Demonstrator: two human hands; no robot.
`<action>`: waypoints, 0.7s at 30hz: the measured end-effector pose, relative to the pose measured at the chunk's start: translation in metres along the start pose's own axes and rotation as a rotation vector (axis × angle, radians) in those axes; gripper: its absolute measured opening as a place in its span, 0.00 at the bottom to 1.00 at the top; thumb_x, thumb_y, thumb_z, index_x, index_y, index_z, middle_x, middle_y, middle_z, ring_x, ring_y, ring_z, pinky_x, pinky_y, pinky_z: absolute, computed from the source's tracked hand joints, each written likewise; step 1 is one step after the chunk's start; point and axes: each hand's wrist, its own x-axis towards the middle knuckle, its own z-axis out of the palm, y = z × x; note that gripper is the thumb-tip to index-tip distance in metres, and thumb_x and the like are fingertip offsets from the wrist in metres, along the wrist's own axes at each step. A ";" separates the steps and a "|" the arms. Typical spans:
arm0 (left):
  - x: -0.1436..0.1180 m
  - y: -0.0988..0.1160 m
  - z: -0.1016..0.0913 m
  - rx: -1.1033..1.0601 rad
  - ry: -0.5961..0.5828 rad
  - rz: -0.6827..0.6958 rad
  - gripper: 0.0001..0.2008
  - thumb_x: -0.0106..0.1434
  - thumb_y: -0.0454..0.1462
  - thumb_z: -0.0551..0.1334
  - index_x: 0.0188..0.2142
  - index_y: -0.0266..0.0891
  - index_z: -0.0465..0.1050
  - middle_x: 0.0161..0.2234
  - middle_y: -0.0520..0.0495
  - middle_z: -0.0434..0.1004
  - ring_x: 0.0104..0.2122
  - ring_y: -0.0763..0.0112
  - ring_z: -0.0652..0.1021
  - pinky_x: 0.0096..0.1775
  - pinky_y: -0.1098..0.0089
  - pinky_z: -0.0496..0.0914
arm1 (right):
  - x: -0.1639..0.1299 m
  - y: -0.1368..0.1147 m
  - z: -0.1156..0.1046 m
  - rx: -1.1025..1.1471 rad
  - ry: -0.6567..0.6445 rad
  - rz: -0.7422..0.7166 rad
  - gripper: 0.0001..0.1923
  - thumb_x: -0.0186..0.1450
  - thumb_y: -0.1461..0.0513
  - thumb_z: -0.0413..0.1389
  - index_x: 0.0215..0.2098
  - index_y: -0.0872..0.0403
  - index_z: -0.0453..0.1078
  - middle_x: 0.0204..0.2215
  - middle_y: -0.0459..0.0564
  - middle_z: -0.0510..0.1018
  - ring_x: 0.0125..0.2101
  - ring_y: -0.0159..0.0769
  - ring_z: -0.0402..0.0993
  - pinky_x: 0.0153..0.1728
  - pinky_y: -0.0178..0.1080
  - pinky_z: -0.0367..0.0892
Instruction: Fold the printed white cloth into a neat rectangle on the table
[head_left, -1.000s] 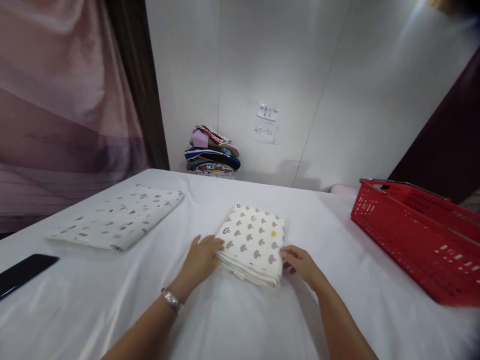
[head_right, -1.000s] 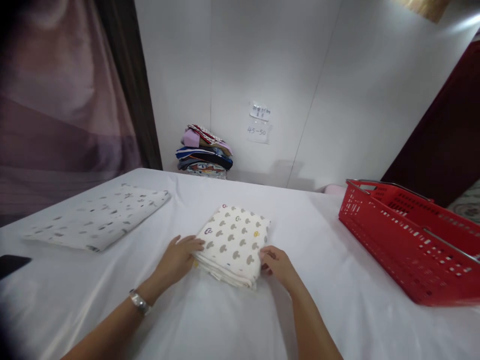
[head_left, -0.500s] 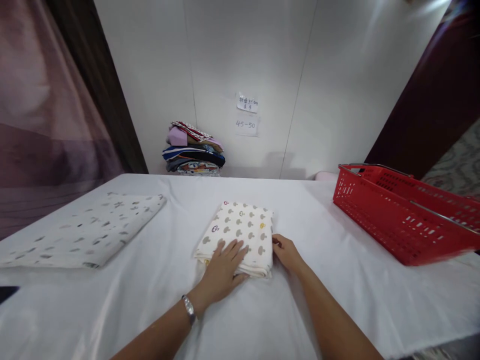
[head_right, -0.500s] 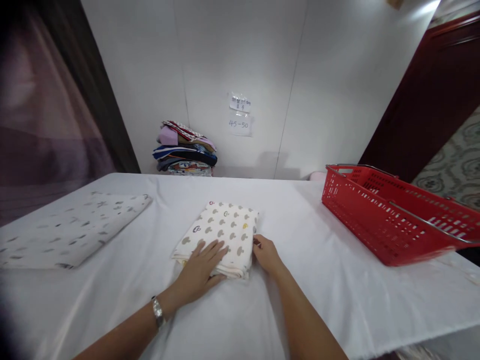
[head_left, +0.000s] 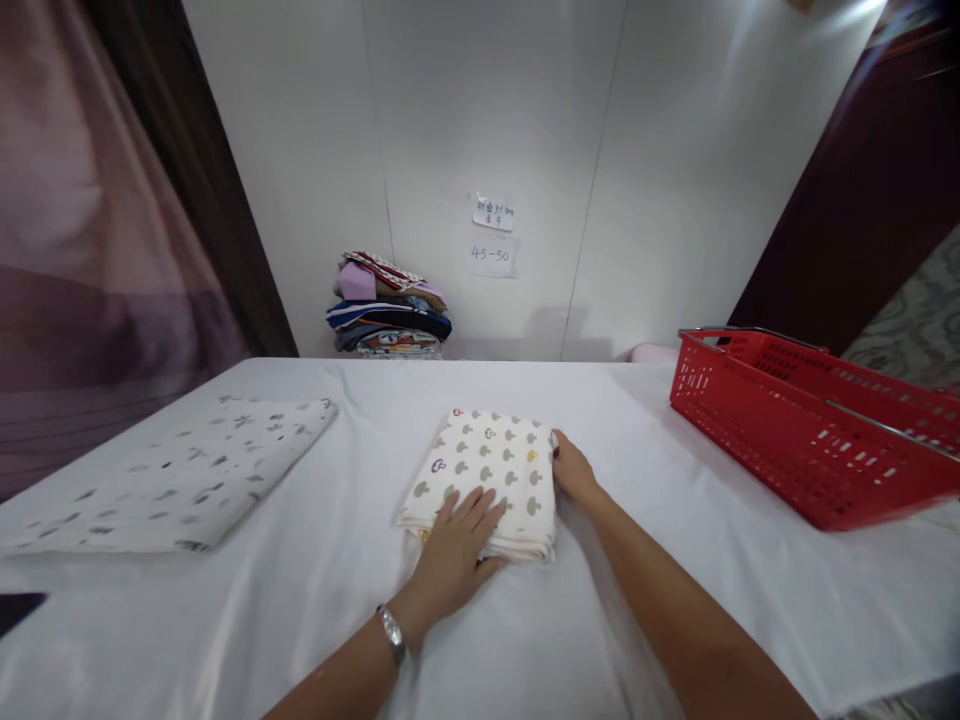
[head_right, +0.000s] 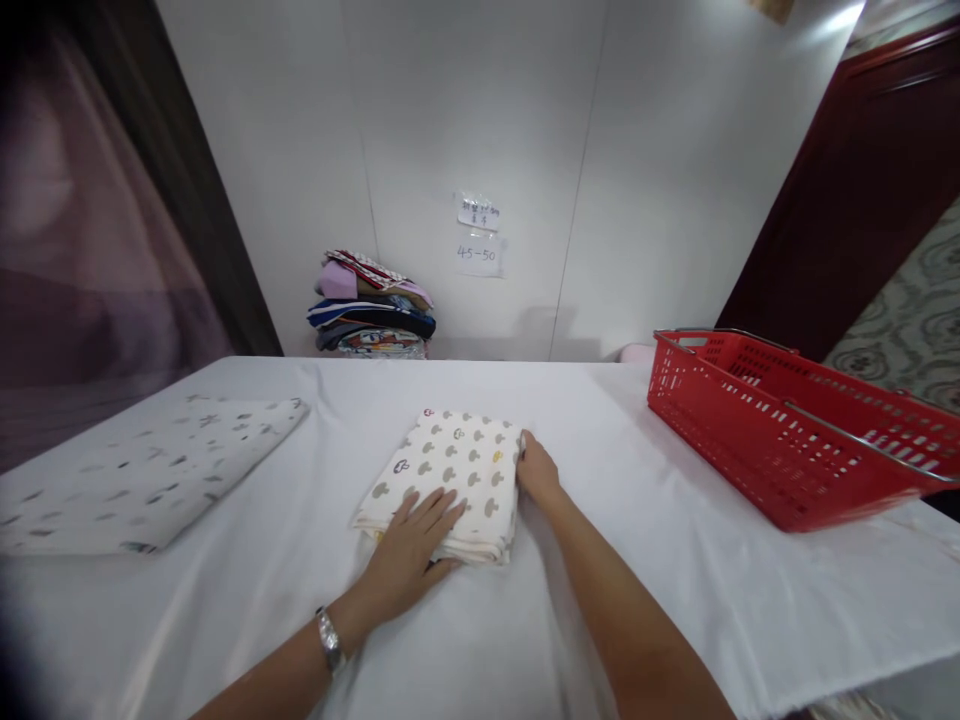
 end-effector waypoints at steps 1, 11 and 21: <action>-0.001 0.000 0.000 -0.003 -0.001 0.002 0.31 0.62 0.45 0.57 0.62 0.46 0.49 0.62 0.44 0.54 0.61 0.57 0.56 0.60 0.48 0.46 | 0.010 0.001 0.000 -0.027 0.000 0.007 0.25 0.62 0.55 0.47 0.57 0.51 0.58 0.45 0.52 0.75 0.41 0.40 0.71 0.38 0.37 0.62; -0.005 -0.001 0.003 -0.083 -0.016 -0.018 0.31 0.63 0.44 0.56 0.63 0.49 0.46 0.63 0.48 0.52 0.62 0.59 0.54 0.60 0.48 0.46 | 0.080 0.024 0.000 -0.158 -0.043 0.066 0.14 0.58 0.64 0.49 0.39 0.50 0.73 0.39 0.49 0.78 0.39 0.38 0.71 0.33 0.33 0.60; -0.006 -0.001 0.005 -0.088 0.021 -0.012 0.29 0.64 0.44 0.55 0.62 0.50 0.47 0.63 0.49 0.51 0.62 0.59 0.54 0.61 0.48 0.46 | 0.086 0.026 -0.010 -0.094 -0.050 0.016 0.17 0.56 0.66 0.49 0.40 0.54 0.74 0.36 0.49 0.79 0.36 0.37 0.73 0.37 0.35 0.65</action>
